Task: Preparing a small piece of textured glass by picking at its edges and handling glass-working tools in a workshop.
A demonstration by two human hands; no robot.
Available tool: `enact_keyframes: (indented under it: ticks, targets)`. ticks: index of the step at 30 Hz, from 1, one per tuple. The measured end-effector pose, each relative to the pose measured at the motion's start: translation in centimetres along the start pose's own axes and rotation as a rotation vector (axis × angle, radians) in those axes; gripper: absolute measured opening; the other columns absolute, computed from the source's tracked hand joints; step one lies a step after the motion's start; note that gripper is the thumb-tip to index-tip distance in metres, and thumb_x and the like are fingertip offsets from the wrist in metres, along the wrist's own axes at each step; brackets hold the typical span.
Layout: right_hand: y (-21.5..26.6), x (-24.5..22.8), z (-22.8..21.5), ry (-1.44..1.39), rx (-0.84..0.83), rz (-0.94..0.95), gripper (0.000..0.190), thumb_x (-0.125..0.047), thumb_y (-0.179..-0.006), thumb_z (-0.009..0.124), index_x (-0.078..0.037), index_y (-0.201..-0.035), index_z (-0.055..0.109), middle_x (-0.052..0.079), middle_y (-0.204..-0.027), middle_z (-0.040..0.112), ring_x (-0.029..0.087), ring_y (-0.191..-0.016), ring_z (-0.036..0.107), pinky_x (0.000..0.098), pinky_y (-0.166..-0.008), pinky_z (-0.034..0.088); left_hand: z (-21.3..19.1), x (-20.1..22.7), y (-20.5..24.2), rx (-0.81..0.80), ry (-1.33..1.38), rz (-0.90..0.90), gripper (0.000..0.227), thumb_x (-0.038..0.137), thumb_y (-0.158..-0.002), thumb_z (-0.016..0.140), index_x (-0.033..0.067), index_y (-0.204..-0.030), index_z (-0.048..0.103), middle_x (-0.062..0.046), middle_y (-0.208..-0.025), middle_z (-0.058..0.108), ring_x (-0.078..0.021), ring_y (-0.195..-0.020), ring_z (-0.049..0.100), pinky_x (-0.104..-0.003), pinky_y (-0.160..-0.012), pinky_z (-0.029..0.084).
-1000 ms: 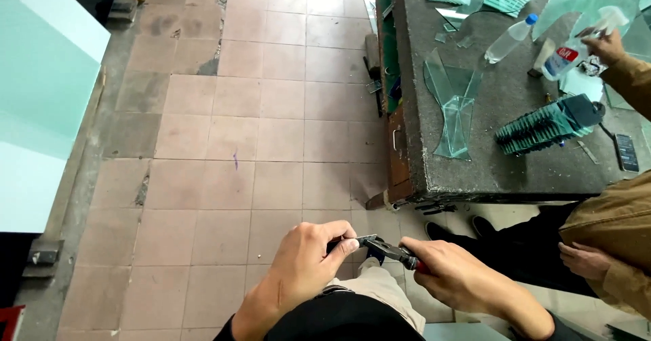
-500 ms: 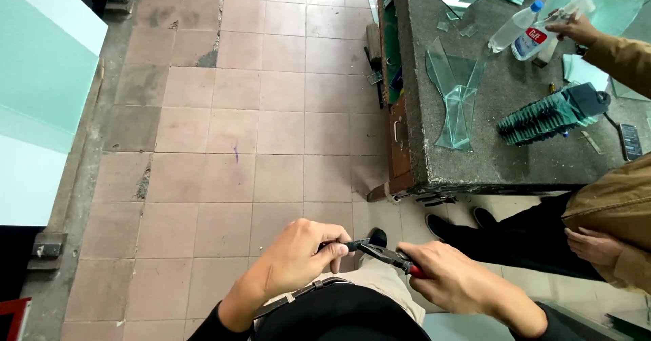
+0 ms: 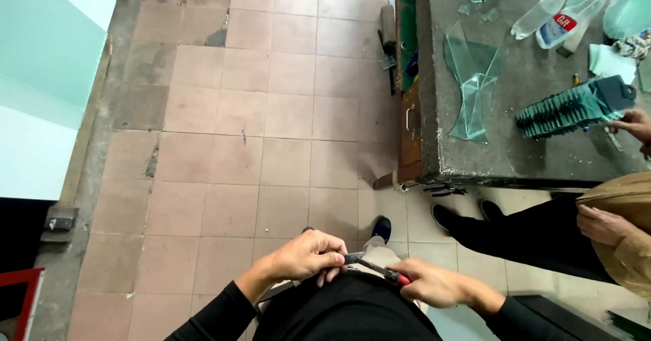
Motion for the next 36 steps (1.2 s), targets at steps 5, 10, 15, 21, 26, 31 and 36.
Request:
enact_keyframes:
  ticks: [5,10,15,21,26,31,36]
  targets:
    - [-0.2,0.3,0.8,0.033,-0.004,0.087,0.022,-0.006,-0.086,0.056,-0.014,-0.081,0.036,0.001,-0.077,0.043,0.019,-0.07,0.035,0.0419,-0.068,0.031,0.3,-1.2,0.5,0.014,-0.065,-0.105,0.023,0.014,-0.115,0.056,0.0084,-0.101,0.073,0.001,-0.07,0.066,-0.008,-0.053,0.056,-0.023,-0.054,0.048]
    - [0.1,-1.7,-0.1,0.232,0.023,0.047,0.017,-0.01,-0.087,0.055,-0.013,-0.081,0.039,0.0,-0.074,0.046,0.02,-0.069,0.041,0.0411,-0.066,0.035,0.4,-2.5,0.7,-0.17,-0.094,-0.167,0.025,0.019,-0.117,0.051,0.0115,-0.1,0.067,0.001,-0.068,0.058,-0.0095,-0.055,0.051,-0.024,-0.049,0.047]
    - [-0.1,-2.0,0.7,0.217,-0.046,0.026,0.015,-0.012,-0.086,0.057,-0.014,-0.083,0.042,0.0,-0.08,0.05,0.02,-0.074,0.045,0.0408,-0.072,0.038,1.0,-3.2,1.0,-0.251,0.02,-0.08,0.028,0.024,-0.12,0.051,0.0119,-0.097,0.063,0.002,-0.073,0.055,-0.0057,-0.059,0.052,-0.02,-0.051,0.046]
    - [-0.9,-0.5,1.1,0.046,-0.055,0.033,0.014,-0.012,-0.086,0.055,-0.014,-0.084,0.042,-0.001,-0.084,0.048,0.019,-0.078,0.042,0.0378,-0.075,0.036,0.4,-2.8,0.9,-0.238,0.012,-0.116,0.03,0.023,-0.119,0.051,0.0123,-0.094,0.063,0.002,-0.072,0.056,-0.0062,-0.059,0.054,-0.021,-0.053,0.047]
    - [-0.9,-0.3,1.0,0.085,-0.037,0.124,0.038,-0.02,-0.087,0.052,-0.017,-0.12,0.071,0.002,-0.129,0.072,0.02,-0.113,0.06,0.0346,-0.1,0.046,0.1,-2.5,0.7,-0.228,0.029,-0.162,0.033,0.021,-0.12,0.051,0.0121,-0.09,0.062,0.001,-0.066,0.055,-0.0064,-0.055,0.053,-0.02,-0.05,0.046]
    - [-1.0,0.3,1.0,0.049,-0.025,0.146,0.043,-0.022,-0.088,0.05,-0.022,-0.128,0.065,-0.002,-0.134,0.063,0.018,-0.119,0.052,0.0329,-0.104,0.039,-0.3,-2.6,0.3,-0.239,0.023,-0.142,0.034,0.023,-0.119,0.05,0.0116,-0.09,0.061,0.001,-0.067,0.054,-0.0067,-0.056,0.052,-0.021,-0.05,0.046]
    - [-2.1,4.4,1.4,0.028,0.005,0.205,0.07,-0.028,-0.086,0.053,-0.028,-0.155,0.064,-0.004,-0.167,0.057,0.017,-0.148,0.051,0.033,-0.122,0.034,-0.4,-2.9,0.1,-0.25,0.03,-0.162,0.033,0.023,-0.119,0.051,0.0124,-0.088,0.06,0.002,-0.068,0.054,-0.0061,-0.055,0.052,-0.021,-0.048,0.045]
Point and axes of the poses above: each hand's wrist, its own y-axis away from the middle knuckle, its own z-axis out of the palm, x = y × z, the point moved 10 cm from there along -y, towards the middle knuckle
